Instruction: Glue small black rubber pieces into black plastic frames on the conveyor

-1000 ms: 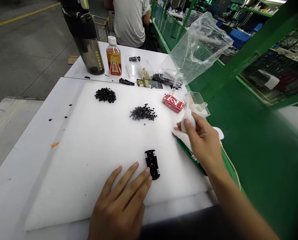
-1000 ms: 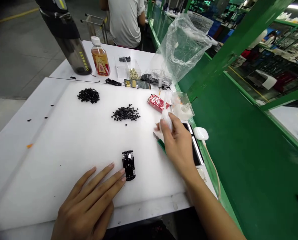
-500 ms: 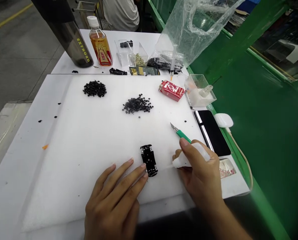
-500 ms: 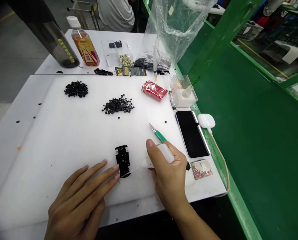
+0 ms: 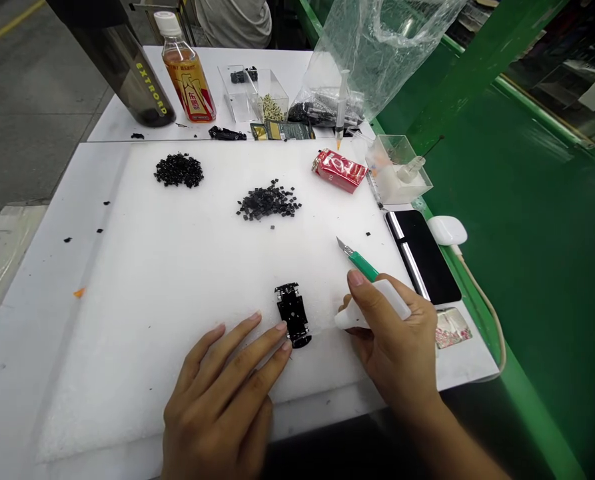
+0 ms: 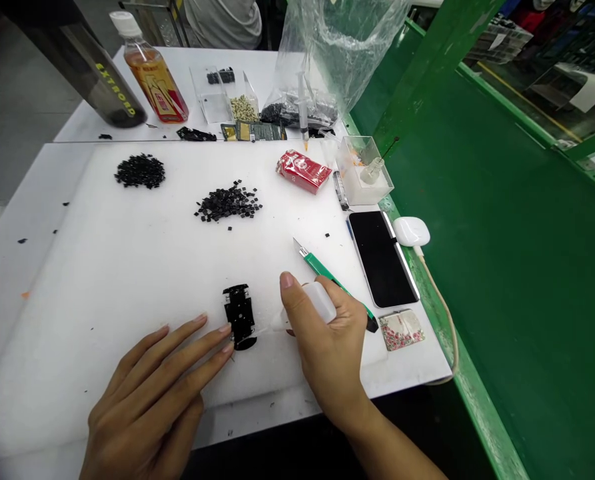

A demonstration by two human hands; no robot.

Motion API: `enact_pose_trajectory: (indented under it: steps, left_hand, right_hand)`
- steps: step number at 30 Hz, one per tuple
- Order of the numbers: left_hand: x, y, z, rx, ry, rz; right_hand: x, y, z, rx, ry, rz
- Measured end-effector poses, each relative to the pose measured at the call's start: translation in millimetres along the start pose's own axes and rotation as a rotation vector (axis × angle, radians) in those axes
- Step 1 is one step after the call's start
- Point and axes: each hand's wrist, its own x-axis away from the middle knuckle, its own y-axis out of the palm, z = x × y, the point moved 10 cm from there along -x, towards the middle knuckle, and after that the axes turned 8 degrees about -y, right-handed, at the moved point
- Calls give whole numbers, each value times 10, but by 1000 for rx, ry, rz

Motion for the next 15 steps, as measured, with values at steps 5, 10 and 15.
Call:
enact_pose_trajectory:
  steps: [5, 10, 15]
  left_hand:
    - [-20, -1, 6, 6, -10, 13]
    - [6, 11, -10, -2, -9, -11]
    - [26, 10, -16, -5, -4, -39]
  right_hand:
    - [10, -22, 24, -12, 30, 20]
    - [21, -28, 29, -15, 51, 31]
    - [19, 1, 31, -48, 54, 34]
